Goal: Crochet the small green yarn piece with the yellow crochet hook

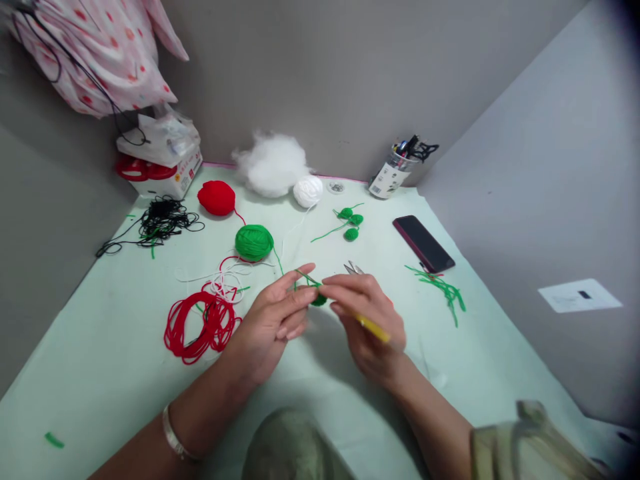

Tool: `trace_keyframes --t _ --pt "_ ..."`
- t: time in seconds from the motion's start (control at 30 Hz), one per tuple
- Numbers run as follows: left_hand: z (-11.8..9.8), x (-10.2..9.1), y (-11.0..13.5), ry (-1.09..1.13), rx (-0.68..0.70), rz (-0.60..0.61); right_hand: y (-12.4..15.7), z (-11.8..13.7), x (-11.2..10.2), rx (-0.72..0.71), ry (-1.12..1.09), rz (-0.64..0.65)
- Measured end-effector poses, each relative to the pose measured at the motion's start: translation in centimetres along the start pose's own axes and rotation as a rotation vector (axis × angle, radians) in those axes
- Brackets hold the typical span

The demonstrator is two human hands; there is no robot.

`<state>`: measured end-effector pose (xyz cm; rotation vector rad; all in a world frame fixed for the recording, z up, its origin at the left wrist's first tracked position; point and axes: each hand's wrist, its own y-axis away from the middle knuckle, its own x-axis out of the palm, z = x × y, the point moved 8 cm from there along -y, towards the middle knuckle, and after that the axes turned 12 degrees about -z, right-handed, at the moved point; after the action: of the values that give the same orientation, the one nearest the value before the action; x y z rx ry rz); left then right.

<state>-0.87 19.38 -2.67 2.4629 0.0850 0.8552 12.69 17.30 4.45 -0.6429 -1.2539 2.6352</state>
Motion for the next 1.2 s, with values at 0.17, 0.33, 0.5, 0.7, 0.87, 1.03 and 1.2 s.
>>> trace_keyframes --t 0.17,0.33,0.5,0.7,0.87,1.03,1.2 --pt "-0.8 -0.2 0.0 0.015 0.055 0.001 -0.3 -3.3 0.0 0.544 -0.435 -0.087" --pt "-0.5 -0.1 0.1 -0.041 0.151 -0.034 -0.5 -1.8 0.8 0.340 -0.265 -0.006" --pt "0.3 -0.1 0.0 -0.012 0.035 -0.016 -0.1 0.5 0.6 -0.024 0.004 0.067" --pt "-0.6 -0.3 -0.3 0.049 0.055 -0.012 -0.3 -4.0 -0.4 0.605 -0.437 -0.100" --pt "-0.4 -0.2 -0.2 -0.092 0.163 -0.018 0.0 -4.1 1.0 0.647 -0.484 -0.022" --pt "-0.6 -0.3 -0.4 -0.125 0.167 -0.025 0.6 -5.1 1.1 0.820 -0.588 -0.070" --pt "-1.1 -0.4 -0.3 -0.119 0.161 -0.053 0.3 -5.1 1.1 0.821 -0.634 -0.087"
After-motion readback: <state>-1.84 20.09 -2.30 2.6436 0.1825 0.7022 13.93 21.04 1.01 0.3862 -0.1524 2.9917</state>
